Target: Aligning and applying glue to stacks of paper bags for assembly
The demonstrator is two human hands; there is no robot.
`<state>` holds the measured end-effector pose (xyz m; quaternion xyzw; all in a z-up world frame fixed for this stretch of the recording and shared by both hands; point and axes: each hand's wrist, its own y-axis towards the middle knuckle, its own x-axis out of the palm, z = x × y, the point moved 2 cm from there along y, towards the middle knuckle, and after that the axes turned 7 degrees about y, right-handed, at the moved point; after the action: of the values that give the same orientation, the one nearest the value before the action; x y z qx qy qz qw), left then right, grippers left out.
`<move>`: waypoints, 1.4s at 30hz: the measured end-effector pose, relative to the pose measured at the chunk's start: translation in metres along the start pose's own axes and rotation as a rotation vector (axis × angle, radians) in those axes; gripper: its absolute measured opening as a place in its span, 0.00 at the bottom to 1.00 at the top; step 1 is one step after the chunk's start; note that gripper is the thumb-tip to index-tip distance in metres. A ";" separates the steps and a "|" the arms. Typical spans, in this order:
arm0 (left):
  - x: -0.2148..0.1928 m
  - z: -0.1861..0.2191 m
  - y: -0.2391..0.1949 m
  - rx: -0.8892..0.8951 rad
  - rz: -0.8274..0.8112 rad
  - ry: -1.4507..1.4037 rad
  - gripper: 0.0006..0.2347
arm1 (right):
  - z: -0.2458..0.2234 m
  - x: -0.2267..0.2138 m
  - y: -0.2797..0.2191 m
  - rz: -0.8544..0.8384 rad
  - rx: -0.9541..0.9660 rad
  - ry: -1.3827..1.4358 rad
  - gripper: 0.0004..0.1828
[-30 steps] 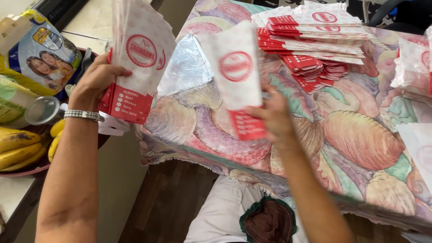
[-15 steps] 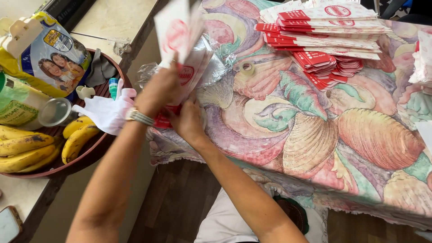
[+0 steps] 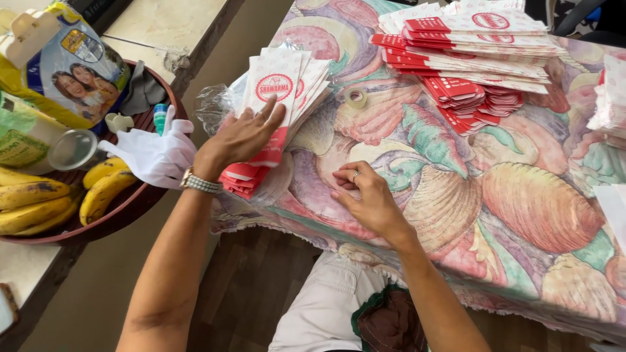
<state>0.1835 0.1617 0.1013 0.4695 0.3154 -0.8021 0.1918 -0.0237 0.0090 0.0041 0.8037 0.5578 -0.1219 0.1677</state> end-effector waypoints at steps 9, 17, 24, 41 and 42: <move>0.062 -0.014 0.001 0.080 0.321 0.426 0.23 | 0.006 -0.028 -0.026 0.007 -0.040 0.054 0.19; 0.130 0.074 -0.016 0.253 0.439 0.430 0.25 | 0.007 -0.011 -0.051 0.161 -0.279 -0.423 0.26; 0.150 0.100 -0.015 0.268 0.334 0.197 0.27 | 0.020 -0.038 -0.078 0.137 -0.139 -0.672 0.25; 0.213 0.174 -0.058 0.963 0.637 -0.320 0.09 | 0.019 -0.108 -0.164 0.366 -0.380 -0.502 0.12; 0.218 0.177 -0.058 0.987 0.588 -0.345 0.09 | 0.019 -0.109 -0.165 0.348 -0.393 -0.483 0.14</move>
<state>-0.0689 0.0800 -0.0070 0.4339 -0.2732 -0.8316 0.2132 -0.2162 -0.0390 0.0061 0.7870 0.3697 -0.1684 0.4643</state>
